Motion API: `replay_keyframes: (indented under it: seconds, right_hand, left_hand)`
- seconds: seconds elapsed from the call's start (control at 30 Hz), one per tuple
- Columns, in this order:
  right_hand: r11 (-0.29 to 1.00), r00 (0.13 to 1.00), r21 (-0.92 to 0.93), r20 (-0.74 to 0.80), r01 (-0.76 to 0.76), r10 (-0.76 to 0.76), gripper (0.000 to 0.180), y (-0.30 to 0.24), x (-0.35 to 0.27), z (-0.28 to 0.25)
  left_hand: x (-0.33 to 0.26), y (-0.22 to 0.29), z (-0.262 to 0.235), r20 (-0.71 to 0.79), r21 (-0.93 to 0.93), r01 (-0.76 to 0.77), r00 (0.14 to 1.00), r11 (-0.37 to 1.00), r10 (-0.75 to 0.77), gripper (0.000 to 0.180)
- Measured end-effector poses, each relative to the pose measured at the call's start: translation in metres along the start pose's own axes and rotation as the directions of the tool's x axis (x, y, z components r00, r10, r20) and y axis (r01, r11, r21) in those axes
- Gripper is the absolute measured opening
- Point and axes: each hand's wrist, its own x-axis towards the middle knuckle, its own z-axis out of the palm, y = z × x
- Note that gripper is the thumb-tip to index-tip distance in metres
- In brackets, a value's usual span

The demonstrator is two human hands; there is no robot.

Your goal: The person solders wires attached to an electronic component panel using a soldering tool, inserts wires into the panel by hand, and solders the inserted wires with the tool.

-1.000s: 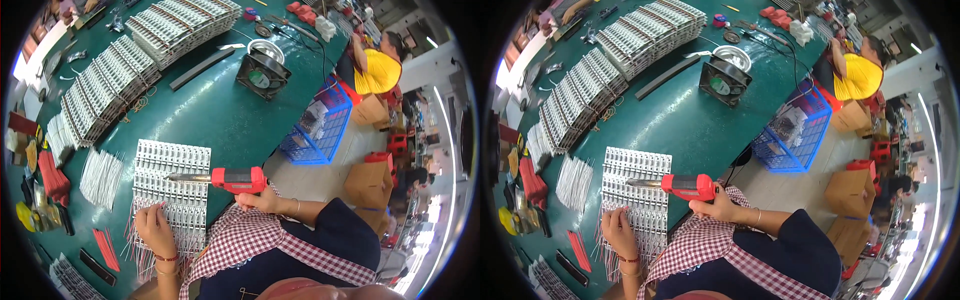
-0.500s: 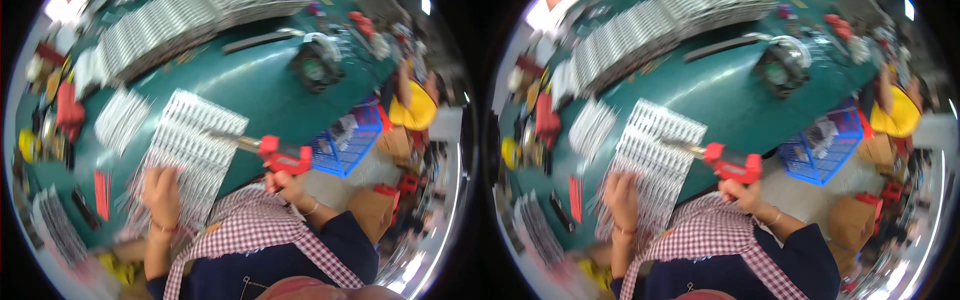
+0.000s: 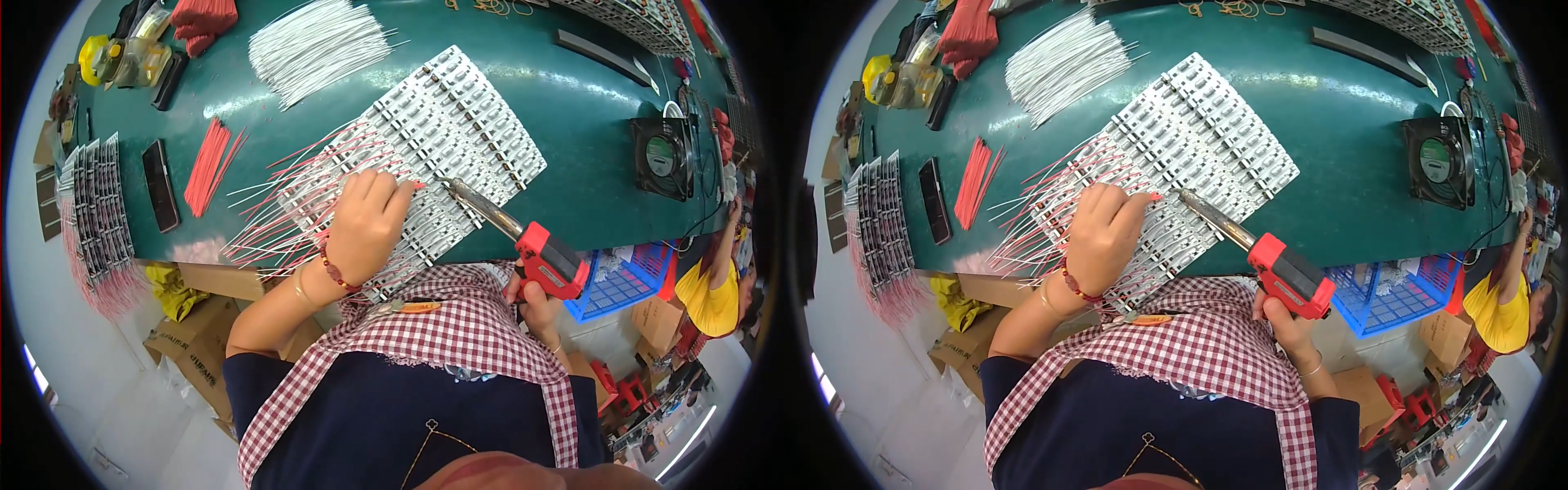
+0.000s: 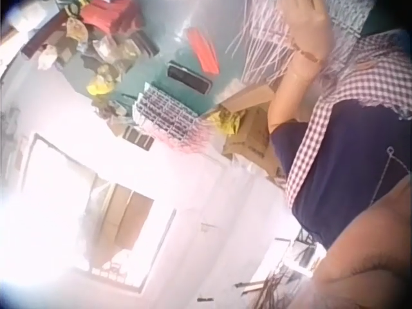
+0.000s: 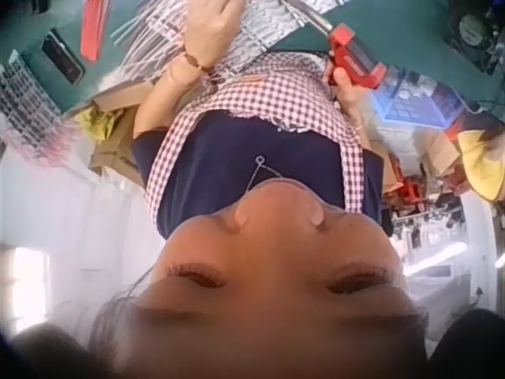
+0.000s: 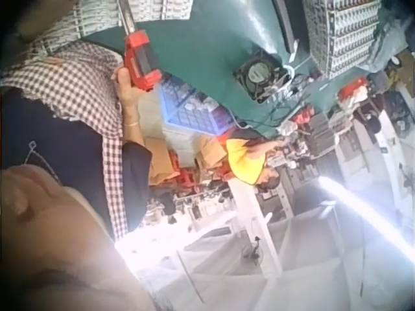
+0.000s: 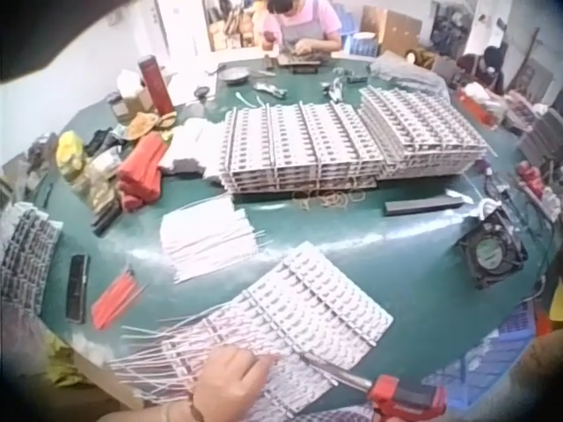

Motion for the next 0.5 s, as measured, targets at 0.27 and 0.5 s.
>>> replay_keyframes:
  seconds: [0.27, 0.5]
  right_hand:
    - [0.994, 0.999, -0.101, -0.025, -0.044, 0.041, 0.049, 0.003, 0.001, 0.011]
    - [0.983, 0.998, -0.173, -0.002, -0.067, 0.068, 0.048, -0.004, 0.006, 0.015]
  left_hand:
    - [0.002, -0.002, -0.001, 0.037, -0.049, 0.010, 0.999, 0.999, -0.008, 0.020]
    - [0.004, -0.003, -0.002, 0.055, -0.063, 0.031, 0.998, 0.998, -0.028, 0.022]
